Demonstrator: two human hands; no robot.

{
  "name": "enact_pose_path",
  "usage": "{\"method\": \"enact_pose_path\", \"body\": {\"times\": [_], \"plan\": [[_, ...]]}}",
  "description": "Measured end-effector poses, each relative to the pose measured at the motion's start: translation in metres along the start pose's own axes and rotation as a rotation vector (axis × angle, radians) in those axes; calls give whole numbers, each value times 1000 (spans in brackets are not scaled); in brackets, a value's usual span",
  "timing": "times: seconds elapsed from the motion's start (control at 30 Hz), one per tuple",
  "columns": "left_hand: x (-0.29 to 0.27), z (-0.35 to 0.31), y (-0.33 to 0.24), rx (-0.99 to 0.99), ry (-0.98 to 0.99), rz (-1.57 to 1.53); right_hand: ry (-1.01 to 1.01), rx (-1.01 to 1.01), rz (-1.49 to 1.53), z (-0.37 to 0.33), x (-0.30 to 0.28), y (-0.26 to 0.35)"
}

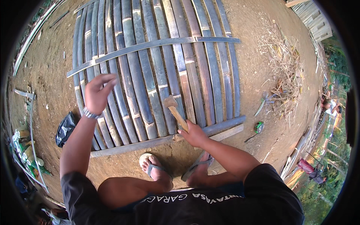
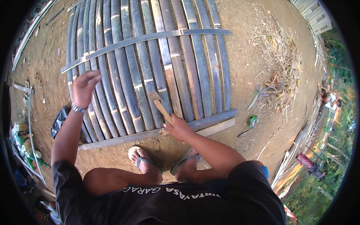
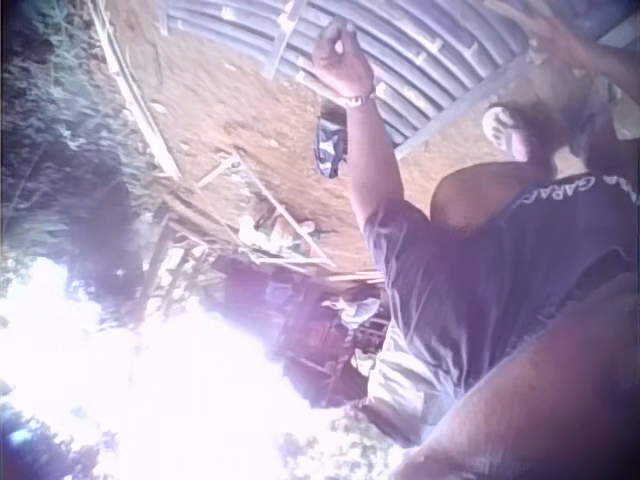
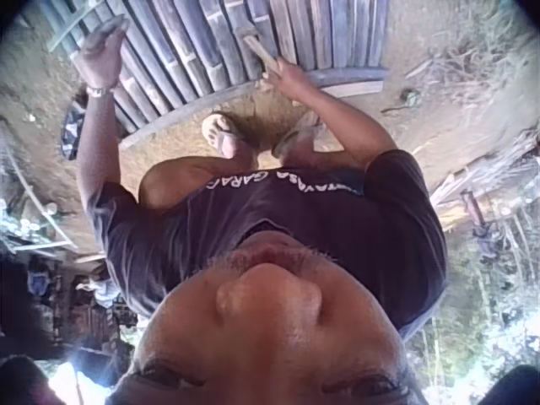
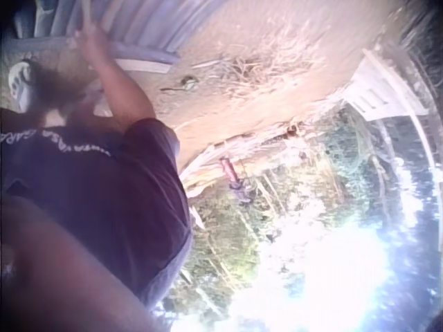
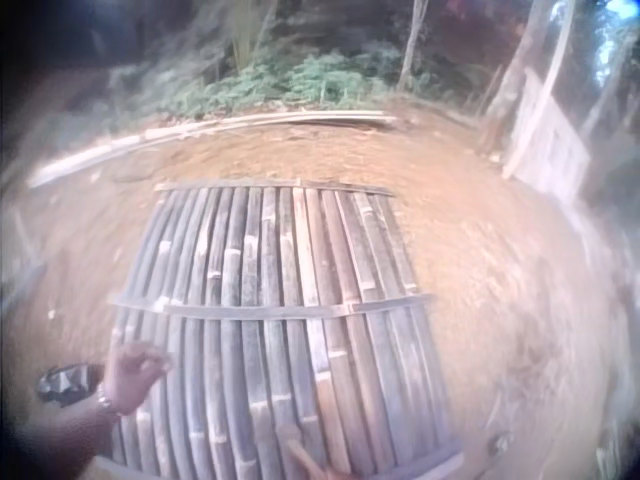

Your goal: The person constructs a bamboo structure by placing nails from a black bag onto a metal strip and hammering them into bamboo slats.

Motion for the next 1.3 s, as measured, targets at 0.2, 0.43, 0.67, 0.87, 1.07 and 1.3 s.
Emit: {"method": "enact_pose_path", "body": {"times": [0.2,0.43,0.67,0.87,1.07,1.3], "plan": [[141,108,-42,132,58,-20,-218,-19,178,13,-11,-28],[210,196,-45,126,86,237,-173,-2,309,11,-29,-19],[226,204,-22,284,117,319,-177,-21,469,2,-22,-21],[226,202,-30,333,136,314,-189,-81,475,16,-33,1],[228,198,-33,434,81,314,-310,-203,483,41,-63,27],[228,198,-30,437,67,310,-394,-99,436,65,-95,40]]}}
Point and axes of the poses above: each hand's wrist, its own z-axis towards the middle knuckle, its own x-axis out of the palm, y = z × x, the point moved 7 cm from there along z, towards the middle knuckle, and after that the axes turned 4 degrees about z, right-handed, at the moved point
